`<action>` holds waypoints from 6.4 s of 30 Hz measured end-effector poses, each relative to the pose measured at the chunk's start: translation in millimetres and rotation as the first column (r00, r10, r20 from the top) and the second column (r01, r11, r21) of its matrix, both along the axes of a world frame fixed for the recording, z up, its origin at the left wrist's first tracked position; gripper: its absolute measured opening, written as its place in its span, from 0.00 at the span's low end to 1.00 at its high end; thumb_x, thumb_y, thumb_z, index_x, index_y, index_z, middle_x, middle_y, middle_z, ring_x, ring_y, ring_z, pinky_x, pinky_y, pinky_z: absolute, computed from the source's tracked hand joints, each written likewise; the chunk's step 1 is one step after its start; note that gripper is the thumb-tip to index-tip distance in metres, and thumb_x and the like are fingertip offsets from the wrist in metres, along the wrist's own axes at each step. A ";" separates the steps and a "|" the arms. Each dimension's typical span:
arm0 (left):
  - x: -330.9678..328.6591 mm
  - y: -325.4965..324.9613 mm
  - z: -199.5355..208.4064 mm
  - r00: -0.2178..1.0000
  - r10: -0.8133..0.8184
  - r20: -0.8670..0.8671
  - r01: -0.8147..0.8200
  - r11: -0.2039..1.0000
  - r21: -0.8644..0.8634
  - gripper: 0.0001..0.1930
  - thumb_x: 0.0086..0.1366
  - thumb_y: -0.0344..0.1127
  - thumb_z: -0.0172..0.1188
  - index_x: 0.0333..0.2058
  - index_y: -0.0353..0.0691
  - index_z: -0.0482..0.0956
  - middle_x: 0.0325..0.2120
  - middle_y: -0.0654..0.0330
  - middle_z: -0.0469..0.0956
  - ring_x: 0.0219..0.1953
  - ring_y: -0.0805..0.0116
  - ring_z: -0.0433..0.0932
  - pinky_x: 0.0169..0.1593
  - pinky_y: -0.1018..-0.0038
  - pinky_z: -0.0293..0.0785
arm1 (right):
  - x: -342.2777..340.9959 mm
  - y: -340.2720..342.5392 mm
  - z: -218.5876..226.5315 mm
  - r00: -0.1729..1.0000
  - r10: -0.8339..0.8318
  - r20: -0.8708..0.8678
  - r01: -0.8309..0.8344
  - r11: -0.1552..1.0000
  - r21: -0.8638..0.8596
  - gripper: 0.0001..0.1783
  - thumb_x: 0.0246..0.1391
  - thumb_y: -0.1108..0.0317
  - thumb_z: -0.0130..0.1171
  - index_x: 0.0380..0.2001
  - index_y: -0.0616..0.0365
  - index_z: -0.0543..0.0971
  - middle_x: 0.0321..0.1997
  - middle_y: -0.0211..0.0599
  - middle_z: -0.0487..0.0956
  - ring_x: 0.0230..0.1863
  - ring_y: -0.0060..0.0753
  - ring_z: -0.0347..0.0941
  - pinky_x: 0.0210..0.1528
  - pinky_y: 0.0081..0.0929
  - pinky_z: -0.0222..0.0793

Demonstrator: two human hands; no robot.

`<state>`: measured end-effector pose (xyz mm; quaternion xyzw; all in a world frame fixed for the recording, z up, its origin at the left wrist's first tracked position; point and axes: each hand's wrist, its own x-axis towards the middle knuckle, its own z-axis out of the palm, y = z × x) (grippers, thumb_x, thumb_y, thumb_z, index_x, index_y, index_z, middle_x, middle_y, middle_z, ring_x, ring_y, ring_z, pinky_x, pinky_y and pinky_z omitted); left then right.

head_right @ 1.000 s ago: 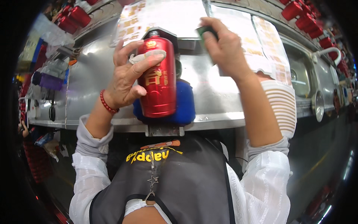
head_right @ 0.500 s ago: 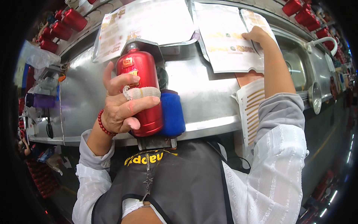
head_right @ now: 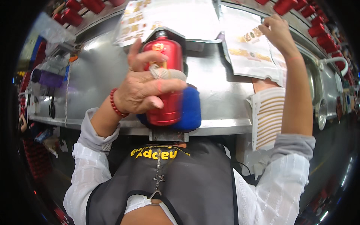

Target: The person applies gold labels to red cylindrical containers, using a small wooden stick to smooth the label and a green sponge to wipe the surface. The person handles multiple containers one at a time, placing finished units aside.

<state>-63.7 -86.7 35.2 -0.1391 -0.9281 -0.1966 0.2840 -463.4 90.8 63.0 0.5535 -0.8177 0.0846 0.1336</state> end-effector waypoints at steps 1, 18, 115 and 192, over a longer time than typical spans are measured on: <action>1.2 6.7 -4.4 0.999 -0.007 -0.043 0.007 1.000 0.001 0.23 0.73 0.62 0.42 0.45 0.59 0.84 0.34 0.73 0.83 0.56 0.67 0.70 0.74 0.47 0.26 | 22.6 1.2 19.5 0.997 0.069 0.014 -0.069 0.997 -0.028 0.12 0.57 0.64 0.63 0.29 0.63 0.77 0.37 0.42 0.76 0.43 0.45 0.71 0.47 0.36 0.63; 8.5 -5.4 -28.5 0.979 0.171 -0.113 -0.148 0.971 0.187 0.28 0.75 0.64 0.35 0.57 0.61 0.80 0.43 0.68 0.85 0.62 0.62 0.64 0.73 0.51 0.21 | 204.4 15.7 136.9 0.895 0.443 0.047 -0.434 0.890 -0.138 0.14 0.56 0.69 0.64 0.27 0.62 0.68 0.37 0.38 0.72 0.40 0.38 0.69 0.44 0.34 0.64; 68.8 9.6 -12.7 0.887 -0.210 0.412 -0.328 0.344 0.880 0.10 0.71 0.35 0.61 0.32 0.36 0.74 0.26 0.67 0.74 0.28 0.80 0.70 0.33 0.79 0.71 | 258.5 35.0 -65.1 0.412 0.345 0.843 -0.008 0.927 -0.375 0.14 0.62 0.65 0.63 0.27 0.62 0.74 0.38 0.36 0.73 0.39 0.26 0.69 0.43 0.22 0.66; 71.3 87.6 -49.7 0.753 0.657 0.033 -0.646 0.728 0.232 0.48 0.53 0.51 0.72 0.70 0.45 0.61 0.45 0.54 0.80 0.67 0.46 0.57 0.69 0.41 0.38 | 308.5 46.0 -60.7 0.842 0.449 0.298 -0.310 0.856 -0.415 0.30 0.44 0.76 0.70 0.55 0.56 0.81 0.57 0.49 0.71 0.58 0.51 0.67 0.60 0.43 0.66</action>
